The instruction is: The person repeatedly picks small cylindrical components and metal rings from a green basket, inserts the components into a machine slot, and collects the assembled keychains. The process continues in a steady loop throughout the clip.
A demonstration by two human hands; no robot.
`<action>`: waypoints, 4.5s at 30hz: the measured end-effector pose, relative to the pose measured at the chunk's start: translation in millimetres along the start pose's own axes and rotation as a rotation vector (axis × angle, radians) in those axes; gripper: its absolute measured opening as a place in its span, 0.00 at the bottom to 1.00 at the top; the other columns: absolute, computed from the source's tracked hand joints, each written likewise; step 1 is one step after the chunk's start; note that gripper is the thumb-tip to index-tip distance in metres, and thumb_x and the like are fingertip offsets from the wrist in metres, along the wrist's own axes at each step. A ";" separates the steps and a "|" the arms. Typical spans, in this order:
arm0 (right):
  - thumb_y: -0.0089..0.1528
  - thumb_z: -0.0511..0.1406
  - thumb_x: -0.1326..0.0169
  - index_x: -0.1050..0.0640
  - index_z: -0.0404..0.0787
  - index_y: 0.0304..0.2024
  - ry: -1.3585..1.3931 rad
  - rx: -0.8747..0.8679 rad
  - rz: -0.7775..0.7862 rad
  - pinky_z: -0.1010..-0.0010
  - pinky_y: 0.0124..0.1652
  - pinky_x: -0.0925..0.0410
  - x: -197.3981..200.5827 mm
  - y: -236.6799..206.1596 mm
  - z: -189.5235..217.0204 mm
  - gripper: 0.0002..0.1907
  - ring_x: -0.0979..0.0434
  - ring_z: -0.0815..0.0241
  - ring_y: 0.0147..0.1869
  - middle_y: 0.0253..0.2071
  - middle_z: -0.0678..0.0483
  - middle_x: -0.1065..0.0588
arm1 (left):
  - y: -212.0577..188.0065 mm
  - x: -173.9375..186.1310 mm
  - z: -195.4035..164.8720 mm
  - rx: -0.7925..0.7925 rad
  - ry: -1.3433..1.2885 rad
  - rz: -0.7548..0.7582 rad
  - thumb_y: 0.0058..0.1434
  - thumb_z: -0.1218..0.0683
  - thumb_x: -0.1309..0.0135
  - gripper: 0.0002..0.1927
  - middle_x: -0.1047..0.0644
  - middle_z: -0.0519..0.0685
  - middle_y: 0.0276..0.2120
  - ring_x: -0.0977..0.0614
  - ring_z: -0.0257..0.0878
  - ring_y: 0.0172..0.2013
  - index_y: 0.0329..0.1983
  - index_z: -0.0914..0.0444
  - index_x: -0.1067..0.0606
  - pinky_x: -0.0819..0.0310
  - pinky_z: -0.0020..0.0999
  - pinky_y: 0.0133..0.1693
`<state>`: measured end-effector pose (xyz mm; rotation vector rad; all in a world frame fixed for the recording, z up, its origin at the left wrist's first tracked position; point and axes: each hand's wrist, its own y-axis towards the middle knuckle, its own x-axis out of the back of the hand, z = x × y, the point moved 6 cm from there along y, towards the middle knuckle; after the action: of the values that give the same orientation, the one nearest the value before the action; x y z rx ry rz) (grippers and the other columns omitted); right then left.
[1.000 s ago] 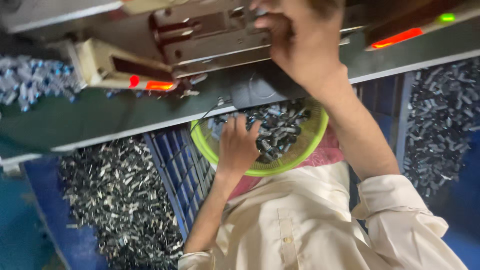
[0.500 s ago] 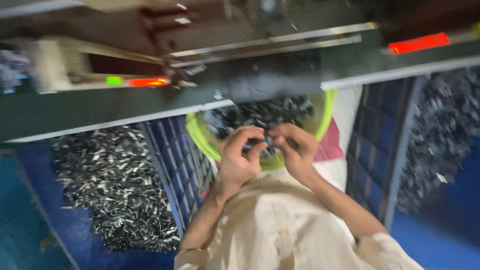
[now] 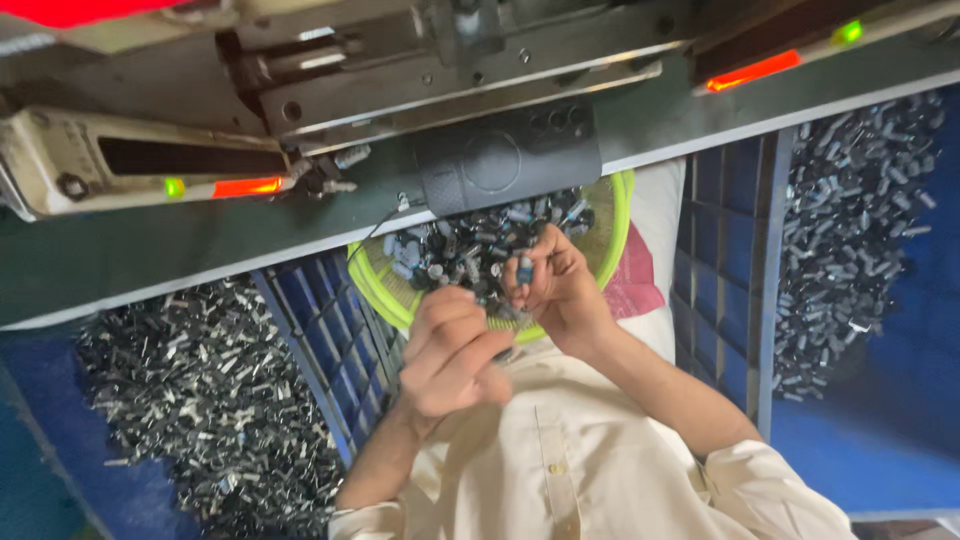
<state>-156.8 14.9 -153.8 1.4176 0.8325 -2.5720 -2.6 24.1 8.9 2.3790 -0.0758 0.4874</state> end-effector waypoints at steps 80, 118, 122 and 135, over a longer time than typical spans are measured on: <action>0.47 0.22 0.39 0.21 0.36 0.52 -1.903 1.370 0.310 0.55 0.47 0.29 -192.7 22.6 152.3 0.28 0.20 0.41 0.47 0.45 0.45 0.20 | -113.9 -17.4 70.6 0.053 0.447 0.698 0.47 0.55 0.39 0.17 0.22 0.54 0.42 0.23 0.51 0.49 0.40 0.67 0.21 0.27 0.46 0.51; 0.47 0.30 0.32 0.20 0.41 0.41 -1.821 0.365 -0.312 0.64 0.37 0.25 8.5 -85.3 108.3 0.19 0.15 0.52 0.36 0.35 0.50 0.18 | -97.4 -15.7 36.7 -0.027 0.468 0.277 0.45 0.59 0.46 0.14 0.24 0.53 0.34 0.22 0.50 0.37 0.36 0.68 0.23 0.23 0.46 0.42; 0.55 0.32 0.35 0.17 0.42 0.38 -1.714 0.422 -0.215 0.64 0.31 0.28 -28.6 -57.4 110.8 0.08 0.19 0.55 0.29 0.31 0.53 0.21 | -96.2 -21.2 53.2 0.157 0.351 0.487 0.41 0.54 0.38 0.16 0.25 0.50 0.30 0.23 0.49 0.35 0.33 0.65 0.22 0.28 0.44 0.38; 0.53 0.21 0.40 0.24 0.36 0.37 -1.709 0.437 0.035 0.66 0.40 0.29 -27.5 -0.6 58.3 0.12 0.22 0.52 0.45 0.42 0.47 0.26 | -57.9 -0.4 34.2 0.454 0.096 0.292 0.47 0.54 0.32 0.18 0.20 0.52 0.44 0.21 0.49 0.48 0.40 0.64 0.21 0.28 0.42 0.53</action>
<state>-185.6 -18.6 -106.9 -0.9218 -0.0802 -2.6722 18.8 45.5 -51.1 2.7971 -0.3005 0.8290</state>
